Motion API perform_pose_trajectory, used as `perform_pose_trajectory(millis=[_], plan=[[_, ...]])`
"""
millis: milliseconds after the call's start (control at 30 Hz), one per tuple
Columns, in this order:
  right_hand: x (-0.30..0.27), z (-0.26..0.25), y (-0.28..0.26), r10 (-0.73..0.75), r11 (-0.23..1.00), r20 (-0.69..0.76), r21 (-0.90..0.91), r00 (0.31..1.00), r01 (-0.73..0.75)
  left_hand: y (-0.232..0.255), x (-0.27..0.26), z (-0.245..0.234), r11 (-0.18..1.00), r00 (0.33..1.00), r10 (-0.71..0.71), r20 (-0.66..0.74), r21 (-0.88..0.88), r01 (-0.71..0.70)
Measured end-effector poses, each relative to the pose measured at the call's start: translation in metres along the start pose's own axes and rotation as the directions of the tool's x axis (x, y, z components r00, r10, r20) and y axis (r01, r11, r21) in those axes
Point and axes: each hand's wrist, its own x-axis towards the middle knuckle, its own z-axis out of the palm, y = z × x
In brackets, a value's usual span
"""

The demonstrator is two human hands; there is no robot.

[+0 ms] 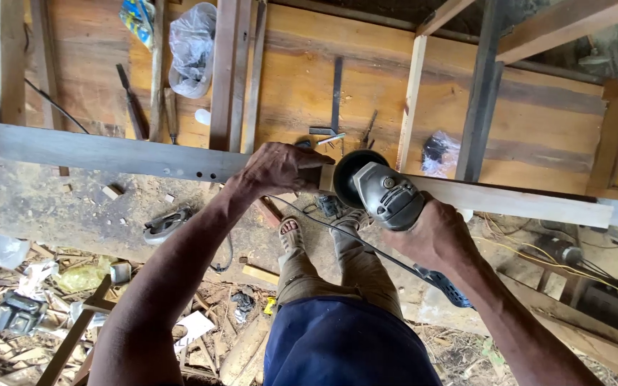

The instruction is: Cutting a wooden plank with a circular saw and sanding the edges of a wooden frame using an angle grinder.

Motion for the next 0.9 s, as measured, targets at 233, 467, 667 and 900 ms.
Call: perform_pose_trajectory(millis=[233, 467, 667, 900], plan=[[-0.002, -0.005, 0.028, 0.06, 0.996, 0.026, 0.059, 0.998, -0.061, 0.018, -0.005, -0.019, 0.987, 0.998, 0.019, 0.058, 0.157, -0.028], [0.006, -0.012, 0.069, 0.102, 0.982, 0.025, 0.154, 0.994, -0.104, 0.029, -0.005, -0.023, 0.978, 0.995, -0.016, 0.097, 0.207, -0.005], [0.009, -0.057, 0.134, 0.244, 0.866, 0.085, 0.429, 0.966, -0.257, -0.005, -0.008, 0.002, 0.901, 0.958, 0.275, -0.077, 0.367, -0.229], [0.033, -0.06, 0.295, 0.335, 0.782, -0.253, 0.612, 0.908, -0.118, -0.002, -0.011, -0.006, 0.933, 0.973, 0.219, -0.071, 0.307, -0.188]])
